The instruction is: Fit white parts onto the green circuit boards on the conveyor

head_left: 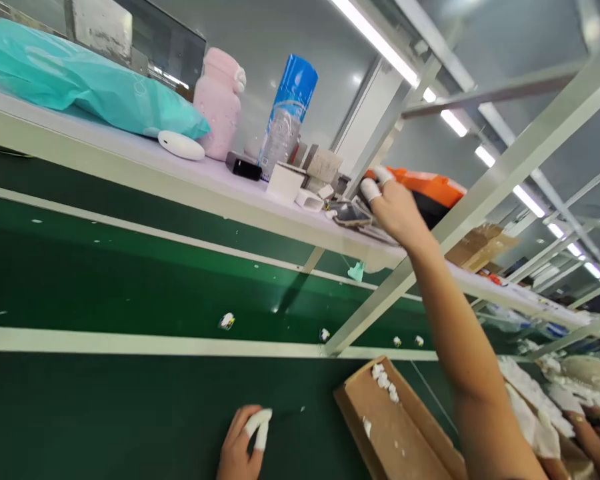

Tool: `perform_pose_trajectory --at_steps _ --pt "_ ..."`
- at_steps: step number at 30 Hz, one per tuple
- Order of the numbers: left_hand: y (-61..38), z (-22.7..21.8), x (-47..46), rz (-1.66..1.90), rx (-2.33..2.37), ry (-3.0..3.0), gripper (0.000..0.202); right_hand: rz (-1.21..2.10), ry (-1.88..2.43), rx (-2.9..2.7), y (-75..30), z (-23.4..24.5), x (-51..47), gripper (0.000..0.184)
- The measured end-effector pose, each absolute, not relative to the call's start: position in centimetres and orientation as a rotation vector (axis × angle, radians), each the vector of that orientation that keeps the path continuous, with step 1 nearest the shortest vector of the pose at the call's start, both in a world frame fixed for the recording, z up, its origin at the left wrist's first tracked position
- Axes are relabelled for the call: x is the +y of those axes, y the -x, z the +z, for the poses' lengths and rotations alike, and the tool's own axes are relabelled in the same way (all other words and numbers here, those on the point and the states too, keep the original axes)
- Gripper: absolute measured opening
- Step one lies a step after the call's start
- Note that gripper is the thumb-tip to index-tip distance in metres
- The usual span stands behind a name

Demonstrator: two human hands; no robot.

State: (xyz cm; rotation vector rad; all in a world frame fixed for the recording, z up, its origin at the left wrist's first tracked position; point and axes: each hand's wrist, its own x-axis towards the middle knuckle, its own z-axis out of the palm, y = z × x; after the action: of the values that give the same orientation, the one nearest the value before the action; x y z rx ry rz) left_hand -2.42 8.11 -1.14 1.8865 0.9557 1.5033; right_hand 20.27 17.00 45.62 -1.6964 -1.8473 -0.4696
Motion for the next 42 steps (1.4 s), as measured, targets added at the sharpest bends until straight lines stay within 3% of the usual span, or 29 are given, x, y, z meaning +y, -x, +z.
perform_pose_trajectory --at_steps 4,8,11,15,20,26,35,42 --pt "2.6 1.5 7.6 1.397 0.982 -1.944 0.022 -0.446 1.62 -1.789 -19.2 41.2 8.3 0.063" --pt "2.0 2.0 6.7 1.353 0.968 -1.974 0.021 -0.157 1.925 -2.005 -21.3 33.2 2.4 0.049" --pt "1.5 2.2 6.1 1.271 0.958 -2.039 0.021 0.146 2.221 -2.118 -26.1 26.5 -0.4 0.039" --pt "0.1 3.2 7.1 1.021 1.059 -2.205 0.021 0.213 2.406 -1.999 -35.2 20.2 -2.8 0.027" --pt "-3.4 5.4 10.5 0.92 1.109 -2.306 0.027 0.092 2.443 -1.83 -43.6 15.6 0.9 0.032" --pt "-3.9 6.0 11.9 0.851 1.156 -2.454 0.028 0.338 2.359 -1.968 -46.6 9.4 9.9 0.036" --pt "3.7 3.7 6.2 0.731 1.521 -2.352 0.029 0.458 2.379 -2.072 -47.8 6.4 13.2 0.019" --pt "5.2 3.8 1.2 0.8 1.595 -2.296 0.024 0.451 2.23 -2.131 -46.3 13.2 6.4 0.009"
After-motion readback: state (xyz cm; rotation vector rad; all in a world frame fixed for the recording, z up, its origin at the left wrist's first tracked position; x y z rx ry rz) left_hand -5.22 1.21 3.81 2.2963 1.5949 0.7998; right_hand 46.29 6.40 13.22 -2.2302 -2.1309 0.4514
